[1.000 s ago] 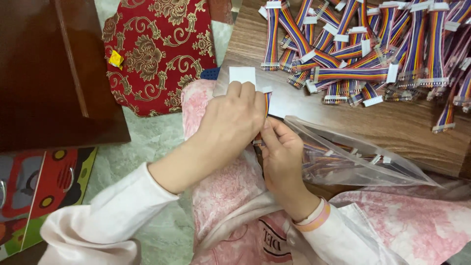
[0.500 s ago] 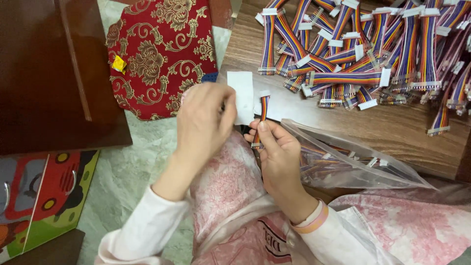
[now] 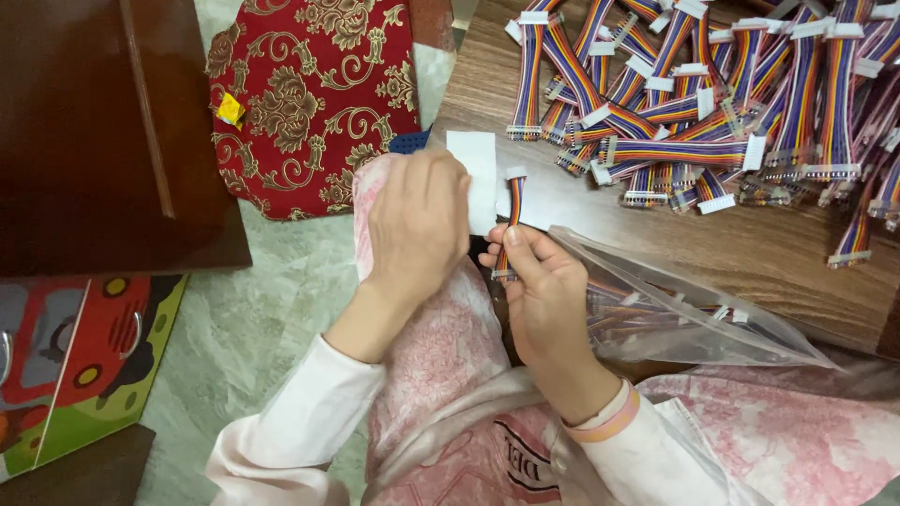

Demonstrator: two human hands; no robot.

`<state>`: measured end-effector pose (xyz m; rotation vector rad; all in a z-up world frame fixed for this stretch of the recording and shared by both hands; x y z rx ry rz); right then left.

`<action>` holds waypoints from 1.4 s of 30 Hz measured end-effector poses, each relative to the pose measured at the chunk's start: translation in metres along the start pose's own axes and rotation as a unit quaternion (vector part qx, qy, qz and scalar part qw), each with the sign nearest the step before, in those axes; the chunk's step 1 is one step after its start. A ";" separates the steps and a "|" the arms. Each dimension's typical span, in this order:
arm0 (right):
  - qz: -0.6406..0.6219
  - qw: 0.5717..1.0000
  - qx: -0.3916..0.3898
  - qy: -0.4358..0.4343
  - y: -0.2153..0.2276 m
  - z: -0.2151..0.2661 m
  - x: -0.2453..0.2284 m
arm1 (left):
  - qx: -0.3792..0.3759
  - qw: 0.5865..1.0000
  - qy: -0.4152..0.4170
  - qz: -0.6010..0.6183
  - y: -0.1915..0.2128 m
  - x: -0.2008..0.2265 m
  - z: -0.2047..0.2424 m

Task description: The person prepares wire harnesses by wrapping a small piece of white tape around one end of each wire bundle.

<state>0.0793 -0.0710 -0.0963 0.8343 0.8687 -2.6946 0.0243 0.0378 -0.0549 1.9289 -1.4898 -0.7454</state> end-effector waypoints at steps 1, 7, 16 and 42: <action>0.004 1.000 0.000 -0.005 0.001 -0.001 -0.001 | 0.000 1.000 0.017 0.015 0.000 -0.003 -0.001; 0.012 1.000 0.010 -0.015 0.001 0.000 -0.002 | -0.027 0.996 0.051 0.061 -0.006 -0.023 0.000; 0.018 1.000 0.010 -0.015 0.000 0.001 -0.005 | -0.023 0.994 0.082 0.074 -0.023 -0.057 0.011; -0.032 0.984 -0.168 0.045 0.030 0.082 -0.046 | 0.045 0.967 -0.056 0.244 0.084 0.052 -0.018</action>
Point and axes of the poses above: each hand's wrist, its own z-axis away from the middle knuckle, its own y-axis out of the back of the hand, x = y × z, the point moved 2 cm from there along -z, towards the middle knuckle, and after that the axes turned 15 degrees about -y, right-handed, at the moved point
